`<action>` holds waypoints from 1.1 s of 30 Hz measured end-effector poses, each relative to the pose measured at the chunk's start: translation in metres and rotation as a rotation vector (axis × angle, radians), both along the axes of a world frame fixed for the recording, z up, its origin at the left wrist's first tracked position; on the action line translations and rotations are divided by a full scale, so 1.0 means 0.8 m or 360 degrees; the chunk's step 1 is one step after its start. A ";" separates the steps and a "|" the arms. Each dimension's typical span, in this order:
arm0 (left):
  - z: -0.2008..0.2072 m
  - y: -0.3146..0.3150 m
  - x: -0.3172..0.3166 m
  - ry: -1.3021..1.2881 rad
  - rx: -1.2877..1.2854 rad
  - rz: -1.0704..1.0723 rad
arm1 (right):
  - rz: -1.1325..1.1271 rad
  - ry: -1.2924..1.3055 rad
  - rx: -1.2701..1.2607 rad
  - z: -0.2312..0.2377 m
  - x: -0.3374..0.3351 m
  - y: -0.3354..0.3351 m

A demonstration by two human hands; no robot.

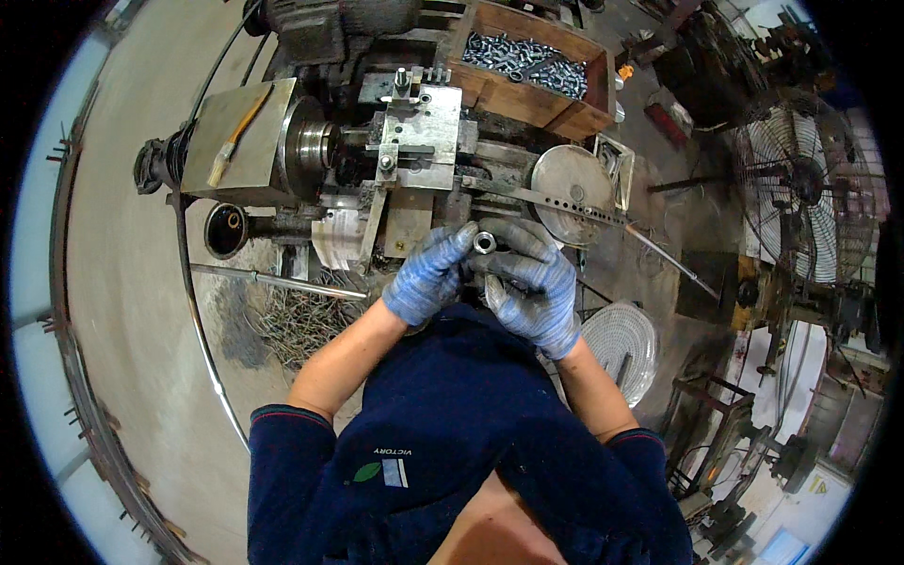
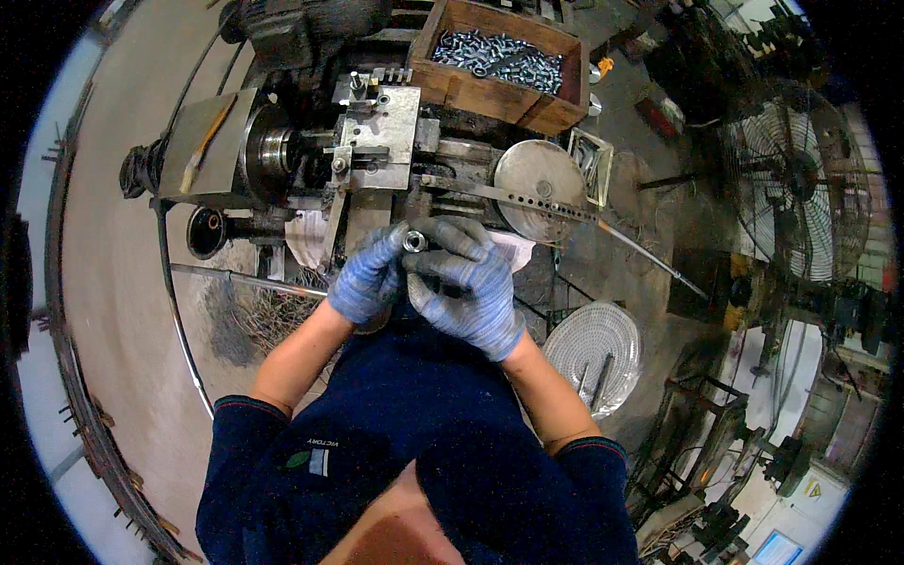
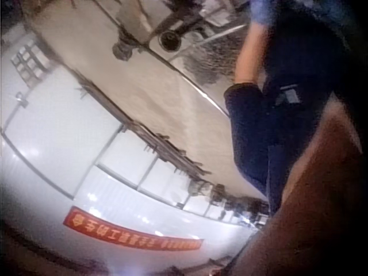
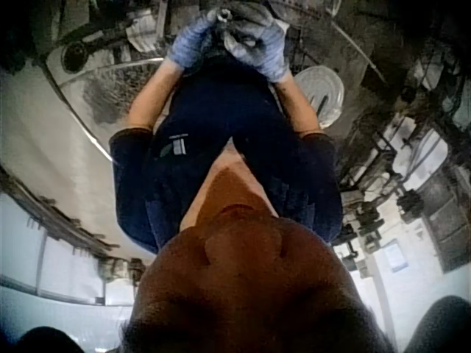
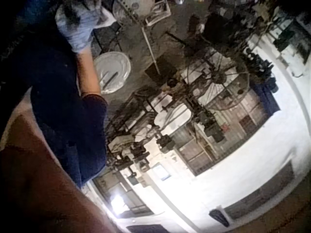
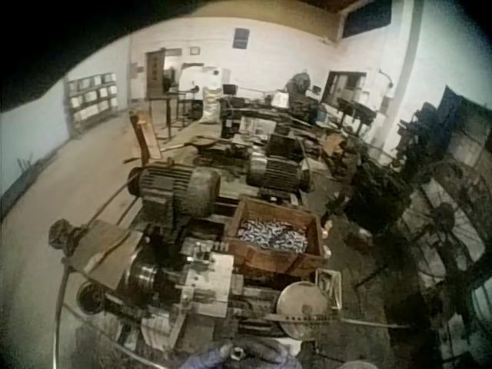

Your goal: The person operates a metal lathe by moving levers and handles to machine small cylindrical parts. They use a brush to clean the machine components, pick up finished parts by hand, and place them into a wooden crate filled with similar items.

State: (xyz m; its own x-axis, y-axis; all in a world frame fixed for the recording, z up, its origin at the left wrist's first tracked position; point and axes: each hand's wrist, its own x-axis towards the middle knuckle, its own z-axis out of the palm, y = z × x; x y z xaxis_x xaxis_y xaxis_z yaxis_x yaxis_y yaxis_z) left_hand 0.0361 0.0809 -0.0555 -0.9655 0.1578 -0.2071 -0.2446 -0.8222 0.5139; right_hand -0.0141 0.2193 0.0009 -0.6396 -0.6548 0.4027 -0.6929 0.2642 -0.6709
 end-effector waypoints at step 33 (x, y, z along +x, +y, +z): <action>-0.002 -0.001 -0.001 0.0838 -0.1455 0.0390 | -0.0035 0.0024 -0.0055 0.000 -0.005 -0.007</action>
